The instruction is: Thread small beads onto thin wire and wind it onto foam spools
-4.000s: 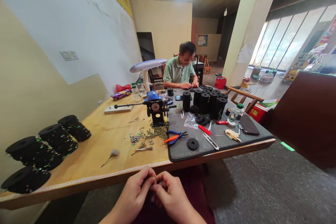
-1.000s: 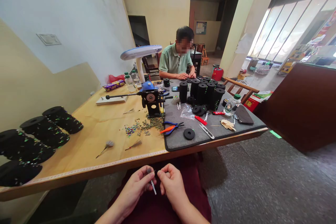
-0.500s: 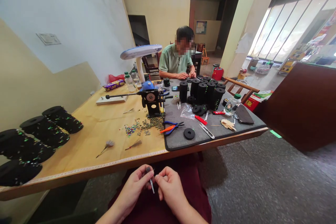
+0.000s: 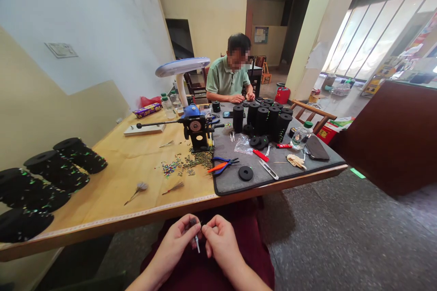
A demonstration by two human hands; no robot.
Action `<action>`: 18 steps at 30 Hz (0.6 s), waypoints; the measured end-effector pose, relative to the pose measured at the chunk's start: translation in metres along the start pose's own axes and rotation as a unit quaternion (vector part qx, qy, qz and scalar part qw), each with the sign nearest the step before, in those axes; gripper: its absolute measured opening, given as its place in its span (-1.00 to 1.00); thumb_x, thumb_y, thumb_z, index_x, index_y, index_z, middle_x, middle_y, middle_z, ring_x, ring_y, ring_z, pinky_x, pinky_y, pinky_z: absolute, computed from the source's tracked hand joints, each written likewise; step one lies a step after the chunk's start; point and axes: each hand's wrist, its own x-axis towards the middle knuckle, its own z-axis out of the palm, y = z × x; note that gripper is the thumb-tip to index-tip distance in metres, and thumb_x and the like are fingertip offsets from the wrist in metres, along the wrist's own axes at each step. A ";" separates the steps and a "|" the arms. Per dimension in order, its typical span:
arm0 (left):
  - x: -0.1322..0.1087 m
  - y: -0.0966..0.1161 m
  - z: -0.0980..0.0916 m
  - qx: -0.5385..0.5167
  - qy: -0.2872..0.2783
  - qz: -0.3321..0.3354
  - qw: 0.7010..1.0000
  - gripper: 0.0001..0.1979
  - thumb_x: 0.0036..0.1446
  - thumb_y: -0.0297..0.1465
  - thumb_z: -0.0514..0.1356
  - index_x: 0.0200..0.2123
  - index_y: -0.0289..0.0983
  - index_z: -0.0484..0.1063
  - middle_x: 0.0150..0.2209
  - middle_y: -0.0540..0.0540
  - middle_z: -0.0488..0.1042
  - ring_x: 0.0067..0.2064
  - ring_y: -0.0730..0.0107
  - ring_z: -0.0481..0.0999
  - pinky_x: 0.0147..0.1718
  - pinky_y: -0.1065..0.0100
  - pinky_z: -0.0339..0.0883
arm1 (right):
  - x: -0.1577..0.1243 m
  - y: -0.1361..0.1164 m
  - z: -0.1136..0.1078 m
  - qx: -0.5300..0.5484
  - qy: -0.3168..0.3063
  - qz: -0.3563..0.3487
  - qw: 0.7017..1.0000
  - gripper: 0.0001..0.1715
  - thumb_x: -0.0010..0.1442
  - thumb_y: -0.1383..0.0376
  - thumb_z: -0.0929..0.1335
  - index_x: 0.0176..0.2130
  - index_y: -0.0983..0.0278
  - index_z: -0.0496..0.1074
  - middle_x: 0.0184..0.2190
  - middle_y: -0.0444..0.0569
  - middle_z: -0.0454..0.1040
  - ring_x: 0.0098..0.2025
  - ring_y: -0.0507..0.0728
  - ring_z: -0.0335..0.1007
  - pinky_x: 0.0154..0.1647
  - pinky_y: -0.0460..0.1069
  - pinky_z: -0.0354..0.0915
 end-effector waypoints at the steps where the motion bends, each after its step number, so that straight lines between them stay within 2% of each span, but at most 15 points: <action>1: 0.000 0.000 0.000 0.000 -0.002 0.000 1.000 -0.67 0.02 -0.17 0.23 -0.39 -0.33 0.28 -0.53 0.01 0.36 -0.54 0.53 0.30 -0.53 0.45 0.25 | 0.000 0.000 0.000 0.001 0.001 -0.002 1.000 -0.35 -0.15 -0.19 0.34 -0.45 0.33 0.15 -0.85 -0.27 0.14 -0.81 -0.16 -0.12 -0.76 -0.24 -0.19; 11: 0.000 0.000 -0.003 -0.026 0.015 -0.014 0.999 -0.69 0.01 -0.19 0.24 -0.38 -0.32 0.29 -0.55 0.03 0.35 -0.56 0.55 0.29 -0.54 0.47 0.23 | 0.000 0.007 0.000 -0.004 -0.015 -0.014 1.000 -0.37 -0.11 -0.17 0.33 -0.44 0.32 0.14 -0.84 -0.28 0.13 -0.81 -0.15 -0.09 -0.76 -0.24 -0.18; 18: -0.002 0.004 0.001 -0.025 0.012 -0.012 1.000 -0.67 -0.03 -0.18 0.26 -0.41 -0.32 0.29 -0.55 0.04 0.33 -0.56 0.56 0.28 -0.56 0.49 0.23 | -0.001 0.002 0.000 -0.003 -0.008 -0.005 1.000 -0.36 -0.13 -0.18 0.33 -0.45 0.33 0.15 -0.84 -0.28 0.13 -0.81 -0.16 -0.10 -0.76 -0.24 -0.18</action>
